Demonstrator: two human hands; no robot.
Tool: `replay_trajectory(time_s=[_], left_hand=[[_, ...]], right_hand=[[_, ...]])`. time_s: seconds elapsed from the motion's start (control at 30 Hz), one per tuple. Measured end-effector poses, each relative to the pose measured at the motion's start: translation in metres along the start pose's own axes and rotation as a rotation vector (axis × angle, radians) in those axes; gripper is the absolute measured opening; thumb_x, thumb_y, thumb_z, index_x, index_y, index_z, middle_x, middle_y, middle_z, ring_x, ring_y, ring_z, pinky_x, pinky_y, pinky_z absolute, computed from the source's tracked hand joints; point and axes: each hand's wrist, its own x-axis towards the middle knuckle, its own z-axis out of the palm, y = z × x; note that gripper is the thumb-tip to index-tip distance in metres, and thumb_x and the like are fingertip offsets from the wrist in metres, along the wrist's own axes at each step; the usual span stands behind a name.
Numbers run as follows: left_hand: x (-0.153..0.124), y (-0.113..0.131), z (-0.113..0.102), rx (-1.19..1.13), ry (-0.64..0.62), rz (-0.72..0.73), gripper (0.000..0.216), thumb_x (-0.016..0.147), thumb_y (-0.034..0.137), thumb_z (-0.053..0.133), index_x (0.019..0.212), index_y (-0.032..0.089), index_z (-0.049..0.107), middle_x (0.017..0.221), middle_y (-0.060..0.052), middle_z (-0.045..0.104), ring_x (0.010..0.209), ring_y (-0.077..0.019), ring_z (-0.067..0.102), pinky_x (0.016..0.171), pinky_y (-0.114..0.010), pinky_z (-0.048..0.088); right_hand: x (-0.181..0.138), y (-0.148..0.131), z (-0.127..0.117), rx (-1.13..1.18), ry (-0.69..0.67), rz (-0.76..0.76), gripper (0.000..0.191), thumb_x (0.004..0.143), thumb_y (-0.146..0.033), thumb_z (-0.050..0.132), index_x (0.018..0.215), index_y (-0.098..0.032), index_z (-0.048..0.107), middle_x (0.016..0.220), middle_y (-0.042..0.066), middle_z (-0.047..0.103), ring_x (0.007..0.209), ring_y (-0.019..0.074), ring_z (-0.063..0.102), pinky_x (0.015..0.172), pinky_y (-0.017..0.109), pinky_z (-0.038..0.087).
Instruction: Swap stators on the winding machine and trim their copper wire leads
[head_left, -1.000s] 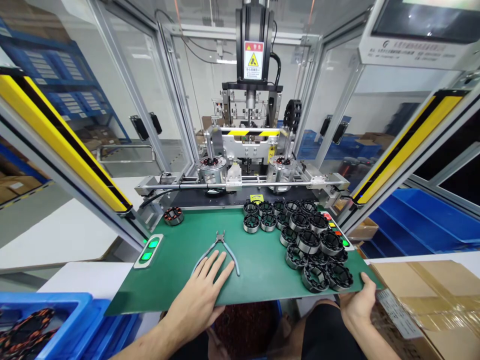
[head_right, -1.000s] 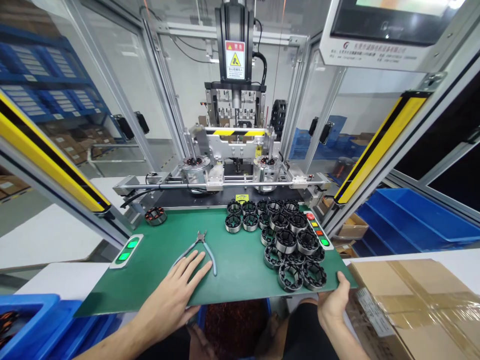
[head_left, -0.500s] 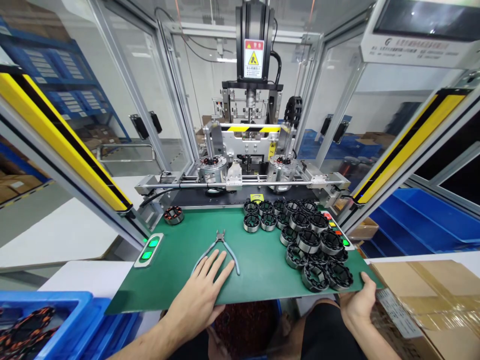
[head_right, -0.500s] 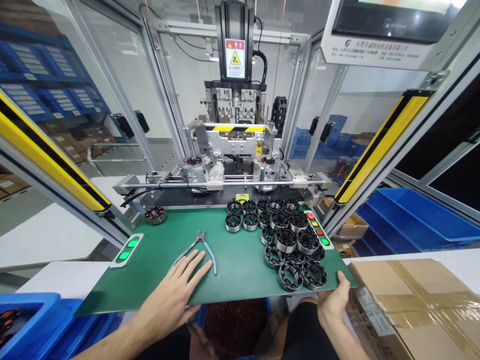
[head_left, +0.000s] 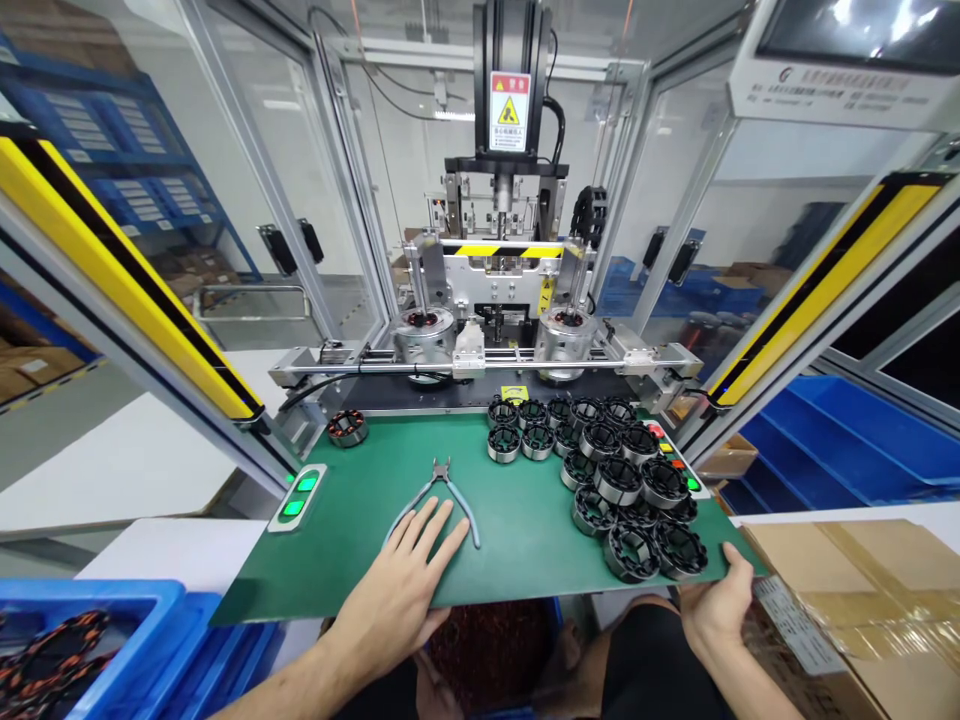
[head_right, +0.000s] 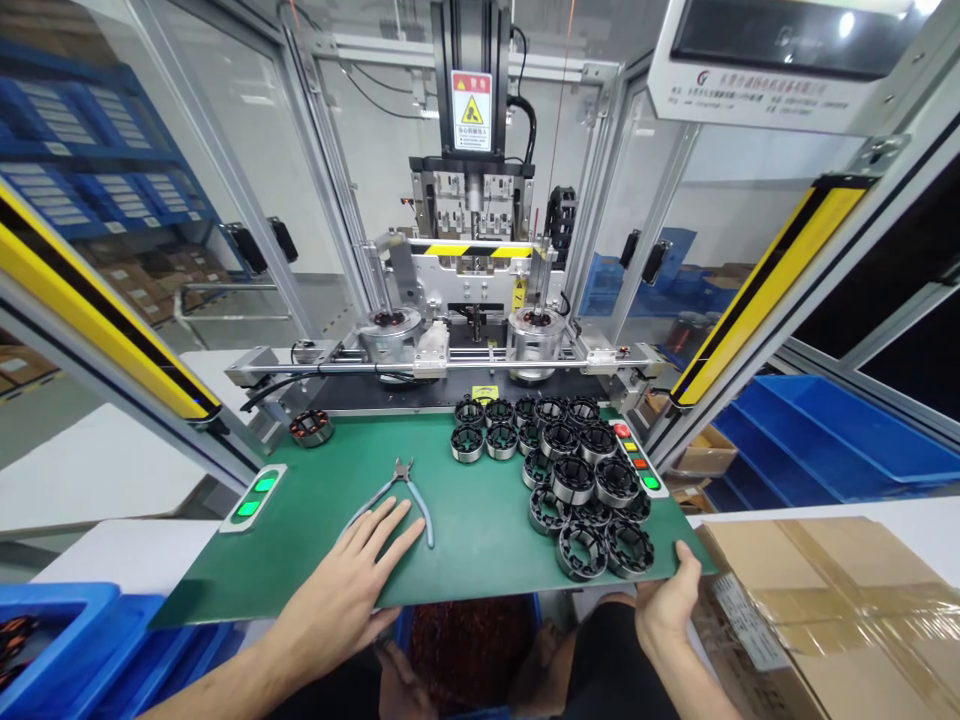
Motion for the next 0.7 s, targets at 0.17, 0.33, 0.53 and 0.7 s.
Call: replay_trajectory(time_s=[0.17, 0.33, 0.53, 0.7], left_hand=[[-0.001, -0.001, 0.002, -0.002, 0.036, 0.01, 0.099, 0.081, 0.026, 0.075, 0.172, 0.026, 0.037, 0.177, -0.018, 0.04, 0.164, -0.0434, 0.034, 0.134, -0.061, 0.029], [-0.001, -0.002, 0.003, -0.005, 0.029, 0.014, 0.098, 0.082, 0.027, 0.074, 0.173, 0.026, 0.036, 0.177, -0.018, 0.039, 0.164, -0.0437, 0.035, 0.133, -0.062, 0.03], [0.0, -0.001, 0.001, 0.004, 0.022, 0.008, 0.096, 0.083, 0.027, 0.074, 0.172, 0.025, 0.038, 0.177, -0.019, 0.039, 0.165, -0.0434, 0.034, 0.133, -0.064, 0.031], [-0.001, -0.001, 0.004, 0.001, 0.032, 0.001, 0.098, 0.081, 0.028, 0.076, 0.172, 0.025, 0.038, 0.176, -0.019, 0.04, 0.165, -0.0438, 0.034, 0.132, -0.064, 0.033]], right_hand=[[0.004, 0.003, -0.003, -0.013, -0.013, -0.041, 0.042, 0.077, -0.046, 0.066, 0.112, -0.024, 0.07, 0.121, 0.0, 0.076, 0.125, 0.0236, 0.067, 0.108, 0.039, 0.058], [-0.003, -0.002, 0.002, 0.018, 0.008, -0.005, 0.042, 0.076, -0.043, 0.067, 0.112, -0.023, 0.07, 0.123, -0.001, 0.077, 0.127, 0.0221, 0.067, 0.115, 0.036, 0.054], [-0.013, -0.009, 0.011, 0.066, 0.026, 0.014, 0.042, 0.076, -0.041, 0.067, 0.114, -0.024, 0.072, 0.125, -0.002, 0.078, 0.134, 0.0222, 0.065, 0.131, 0.041, 0.038], [-0.013, -0.009, 0.011, 0.065, 0.02, 0.022, 0.043, 0.075, -0.041, 0.068, 0.115, -0.025, 0.072, 0.125, -0.004, 0.078, 0.134, 0.022, 0.065, 0.13, 0.041, 0.04]])
